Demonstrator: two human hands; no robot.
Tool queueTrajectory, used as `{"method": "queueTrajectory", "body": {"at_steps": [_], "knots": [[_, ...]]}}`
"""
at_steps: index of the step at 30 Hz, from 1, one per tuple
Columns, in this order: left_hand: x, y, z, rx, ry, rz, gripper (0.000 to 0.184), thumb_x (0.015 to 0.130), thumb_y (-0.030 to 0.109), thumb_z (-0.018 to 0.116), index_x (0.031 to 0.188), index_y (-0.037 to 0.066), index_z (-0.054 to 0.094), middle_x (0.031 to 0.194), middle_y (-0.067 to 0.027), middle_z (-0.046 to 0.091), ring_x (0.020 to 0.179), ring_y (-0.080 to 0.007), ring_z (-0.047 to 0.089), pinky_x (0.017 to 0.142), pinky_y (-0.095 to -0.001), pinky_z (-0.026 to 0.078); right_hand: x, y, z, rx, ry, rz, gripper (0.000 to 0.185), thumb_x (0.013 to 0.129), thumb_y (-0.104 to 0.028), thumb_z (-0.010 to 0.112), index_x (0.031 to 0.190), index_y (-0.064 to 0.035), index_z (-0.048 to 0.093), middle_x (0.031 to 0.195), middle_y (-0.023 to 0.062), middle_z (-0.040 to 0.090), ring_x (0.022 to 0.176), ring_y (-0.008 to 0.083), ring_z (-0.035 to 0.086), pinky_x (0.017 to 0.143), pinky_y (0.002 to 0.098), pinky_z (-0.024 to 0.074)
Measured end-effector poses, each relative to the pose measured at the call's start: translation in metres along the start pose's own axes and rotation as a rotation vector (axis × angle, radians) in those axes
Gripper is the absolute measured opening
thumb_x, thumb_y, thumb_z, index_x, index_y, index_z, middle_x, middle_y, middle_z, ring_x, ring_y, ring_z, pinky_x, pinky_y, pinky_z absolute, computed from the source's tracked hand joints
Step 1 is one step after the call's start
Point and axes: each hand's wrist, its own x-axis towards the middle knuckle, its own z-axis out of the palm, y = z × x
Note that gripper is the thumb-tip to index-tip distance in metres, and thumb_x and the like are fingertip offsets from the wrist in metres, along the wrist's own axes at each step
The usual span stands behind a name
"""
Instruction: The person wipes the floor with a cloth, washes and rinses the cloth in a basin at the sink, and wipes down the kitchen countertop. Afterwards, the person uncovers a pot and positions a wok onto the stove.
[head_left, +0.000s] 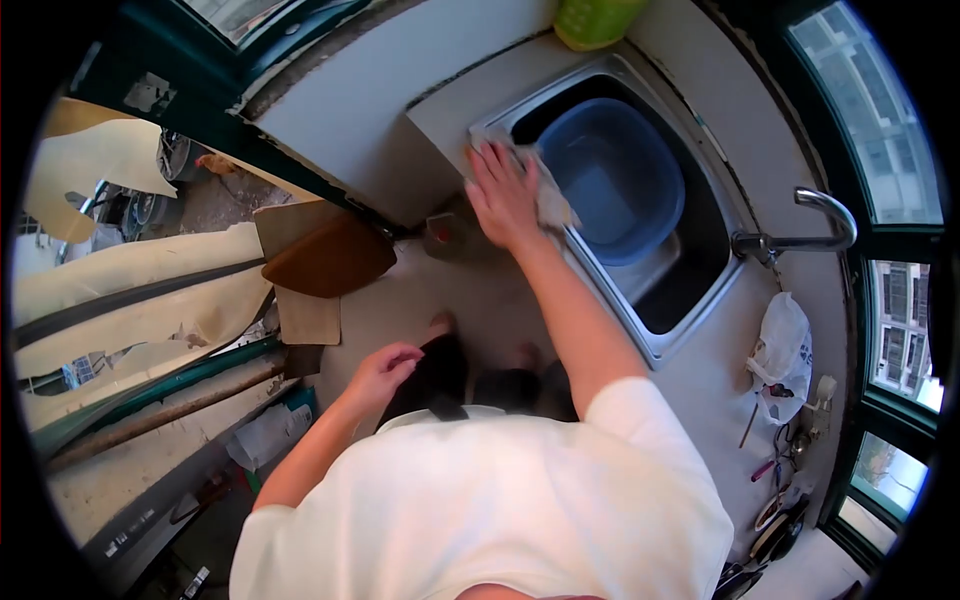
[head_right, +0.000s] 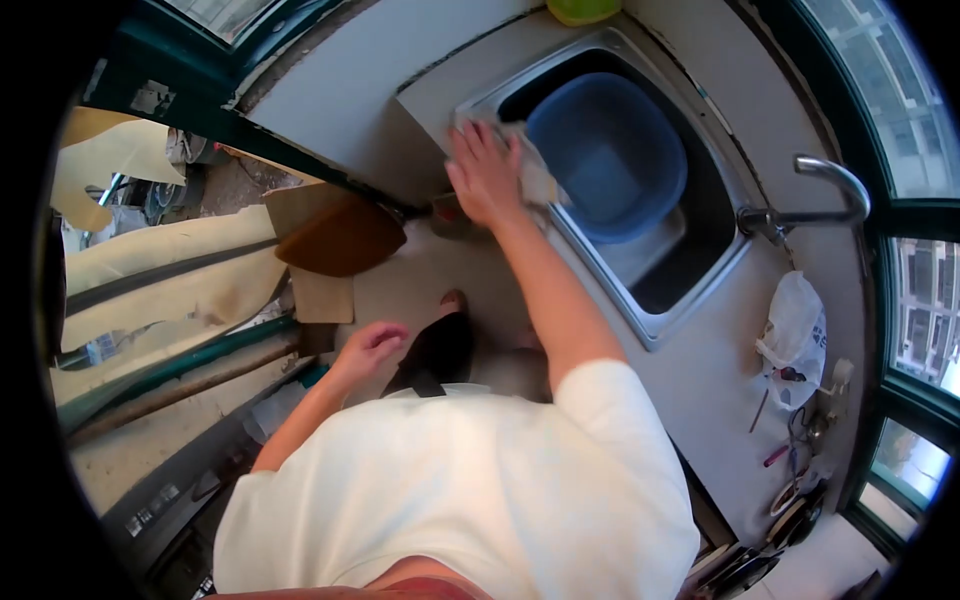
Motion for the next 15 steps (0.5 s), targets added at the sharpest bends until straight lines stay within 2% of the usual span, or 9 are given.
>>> {"method": "queueTrajectory", "body": {"at_steps": [2,6,8,9,14,15], "knots": [[-0.007,-0.007,-0.028,-0.004,0.071,-0.043,0.019,0.085,0.008,0.054,0.102,0.002,0.059,0.092,-0.0041,0.061,0.084,-0.0113,0.055,0.075,-0.0247,0.045,0.061,-0.008,0.046,0.017,0.055,-0.022,0.044,0.087,-0.030,0.043,0.127,-0.0121,0.042,0.136,0.0088,0.036,0.130,0.0242,0.027,0.101,0.0587,0.0112],[-0.025,-0.018,-0.054,0.010,0.155,-0.108,0.019,0.085,0.009,0.055,0.102,0.002,0.059,0.090,-0.0033,0.061,0.084,-0.0109,0.056,0.075,-0.0243,0.045,0.109,-0.026,0.069,-0.062,-0.100,0.058,0.044,0.088,-0.035,0.042,0.129,-0.0199,0.041,0.140,0.0061,0.032,0.132,0.0279,0.020,0.098,0.0659,0.0072],[-0.027,-0.016,-0.055,-0.010,0.157,-0.122,0.019,0.085,0.009,0.055,0.102,0.002,0.060,0.090,-0.0035,0.061,0.084,-0.0110,0.056,0.076,-0.0243,0.045,0.092,-0.026,0.057,-0.158,-0.104,0.056,0.045,0.087,-0.038,0.042,0.129,-0.0236,0.041,0.141,0.0050,0.030,0.133,0.0308,0.017,0.097,0.0682,0.0052],[-0.025,-0.014,-0.055,-0.006,0.142,-0.114,0.019,0.085,0.010,0.055,0.102,0.002,0.060,0.090,-0.0033,0.061,0.085,-0.0110,0.056,0.076,-0.0242,0.045,0.077,-0.020,0.056,-0.174,-0.065,0.077,0.047,0.086,-0.043,0.044,0.129,-0.0259,0.041,0.141,0.0048,0.030,0.131,0.0348,0.019,0.096,0.0683,0.0084],[-0.017,0.003,-0.036,0.084,0.054,-0.123,0.019,0.085,0.011,0.055,0.101,0.002,0.060,0.090,-0.0031,0.062,0.086,-0.0110,0.056,0.077,-0.0242,0.044,-0.056,0.004,-0.027,-0.132,-0.094,0.106,0.049,0.081,-0.041,0.051,0.128,-0.0276,0.043,0.140,0.0030,0.032,0.127,0.0343,0.026,0.095,0.0632,0.0168],[-0.011,-0.002,-0.030,0.072,0.038,-0.063,0.019,0.085,0.011,0.054,0.101,0.002,0.060,0.090,-0.0030,0.062,0.086,-0.0110,0.056,0.077,-0.0242,0.044,-0.086,0.010,-0.045,-0.132,-0.111,0.104,0.050,0.080,-0.040,0.053,0.128,-0.0278,0.043,0.139,0.0024,0.033,0.127,0.0343,0.027,0.095,0.0617,0.0185]]}}
